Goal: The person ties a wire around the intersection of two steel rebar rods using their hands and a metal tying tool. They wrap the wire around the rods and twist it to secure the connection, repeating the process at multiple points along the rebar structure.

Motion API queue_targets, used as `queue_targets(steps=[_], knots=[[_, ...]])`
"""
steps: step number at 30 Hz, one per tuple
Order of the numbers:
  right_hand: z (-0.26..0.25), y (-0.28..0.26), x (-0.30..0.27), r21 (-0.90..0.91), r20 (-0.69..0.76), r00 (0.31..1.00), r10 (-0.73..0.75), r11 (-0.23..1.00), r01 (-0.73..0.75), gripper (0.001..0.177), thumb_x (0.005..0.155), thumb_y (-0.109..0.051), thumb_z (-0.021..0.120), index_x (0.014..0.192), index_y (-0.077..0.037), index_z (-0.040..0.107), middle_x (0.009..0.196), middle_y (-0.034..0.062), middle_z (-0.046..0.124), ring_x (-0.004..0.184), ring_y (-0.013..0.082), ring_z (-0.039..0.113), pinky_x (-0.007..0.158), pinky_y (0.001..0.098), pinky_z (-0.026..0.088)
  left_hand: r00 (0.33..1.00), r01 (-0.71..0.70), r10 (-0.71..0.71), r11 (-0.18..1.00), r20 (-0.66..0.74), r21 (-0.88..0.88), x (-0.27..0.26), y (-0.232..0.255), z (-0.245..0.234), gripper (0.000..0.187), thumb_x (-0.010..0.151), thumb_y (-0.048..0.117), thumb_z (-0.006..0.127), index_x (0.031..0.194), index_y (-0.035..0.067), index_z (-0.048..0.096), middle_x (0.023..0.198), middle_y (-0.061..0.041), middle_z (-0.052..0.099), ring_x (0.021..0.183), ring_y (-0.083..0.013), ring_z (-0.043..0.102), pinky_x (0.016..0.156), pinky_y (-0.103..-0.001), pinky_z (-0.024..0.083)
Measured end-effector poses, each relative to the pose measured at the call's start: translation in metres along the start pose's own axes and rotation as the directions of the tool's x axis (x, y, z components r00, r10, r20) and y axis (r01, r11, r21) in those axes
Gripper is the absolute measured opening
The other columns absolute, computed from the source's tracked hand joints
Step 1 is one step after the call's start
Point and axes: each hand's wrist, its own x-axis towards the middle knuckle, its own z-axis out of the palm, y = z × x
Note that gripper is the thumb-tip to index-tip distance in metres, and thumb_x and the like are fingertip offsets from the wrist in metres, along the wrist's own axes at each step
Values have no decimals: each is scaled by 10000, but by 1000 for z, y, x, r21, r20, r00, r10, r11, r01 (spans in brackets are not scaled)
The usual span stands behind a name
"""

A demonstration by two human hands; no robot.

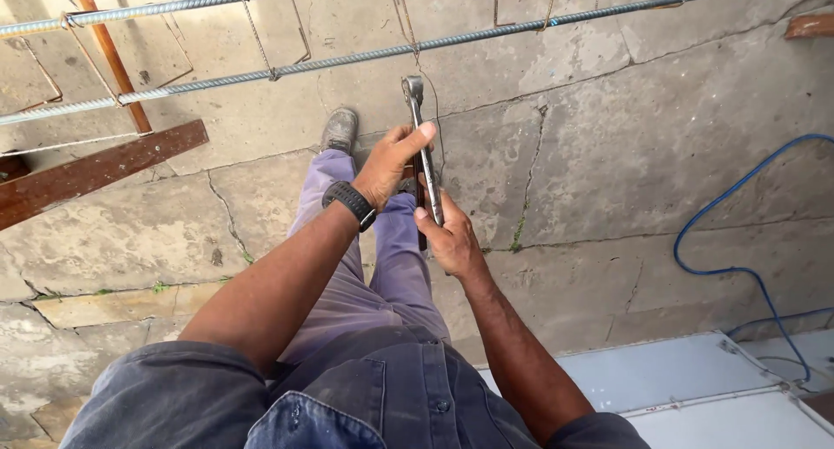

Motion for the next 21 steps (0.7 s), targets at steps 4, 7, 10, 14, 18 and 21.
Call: queue_targets(steps=[4,7,10,14,18,21], knots=[[0,42,19,-78,-66,998,15,997,-20,464,980,-371,655,1394,-171,594,1099,162,661,1026,264,620,866,482,544,994,-102,106,976,-10,192,21,-7,0,643,722,506,931,1068,64,618,854,-67,620,834,-188,629,731,-281,534],[1,22,19,-91,-78,997,-9,996,2,480,981,-367,623,1384,-110,582,1204,228,633,1138,355,602,949,531,488,994,-106,107,952,14,286,25,-4,5,847,724,554,911,1249,3,537,1057,-143,664,1000,-257,653,920,-388,528],[3,14,21,-138,-94,994,-54,990,41,520,977,-365,610,1421,-105,534,1323,250,572,1273,424,532,1050,538,440,991,-131,136,935,6,330,34,-5,4,894,709,542,929,1287,4,510,1089,-127,661,1041,-259,661,963,-394,521],[8,0,18,-153,-113,990,-82,986,64,573,977,-304,593,1467,-37,464,1439,295,473,1357,483,435,1128,578,364,991,-118,135,914,-17,388,39,-4,4,892,702,493,944,1305,4,503,1085,-124,667,1030,-251,680,959,-392,540],[12,-2,19,-137,-136,989,-50,990,31,545,961,-295,610,1459,-103,499,1441,220,505,1371,419,451,1139,525,367,994,-70,101,894,-45,443,43,2,2,894,712,541,911,1310,10,513,1099,-115,674,1082,-279,677,986,-425,522],[12,-4,19,-128,-138,989,-50,991,32,548,957,-292,611,1454,-89,501,1442,237,503,1374,436,443,1139,541,362,994,-65,98,884,-47,464,45,2,3,892,710,554,901,1306,14,514,1097,-114,677,1088,-281,675,997,-430,518]])
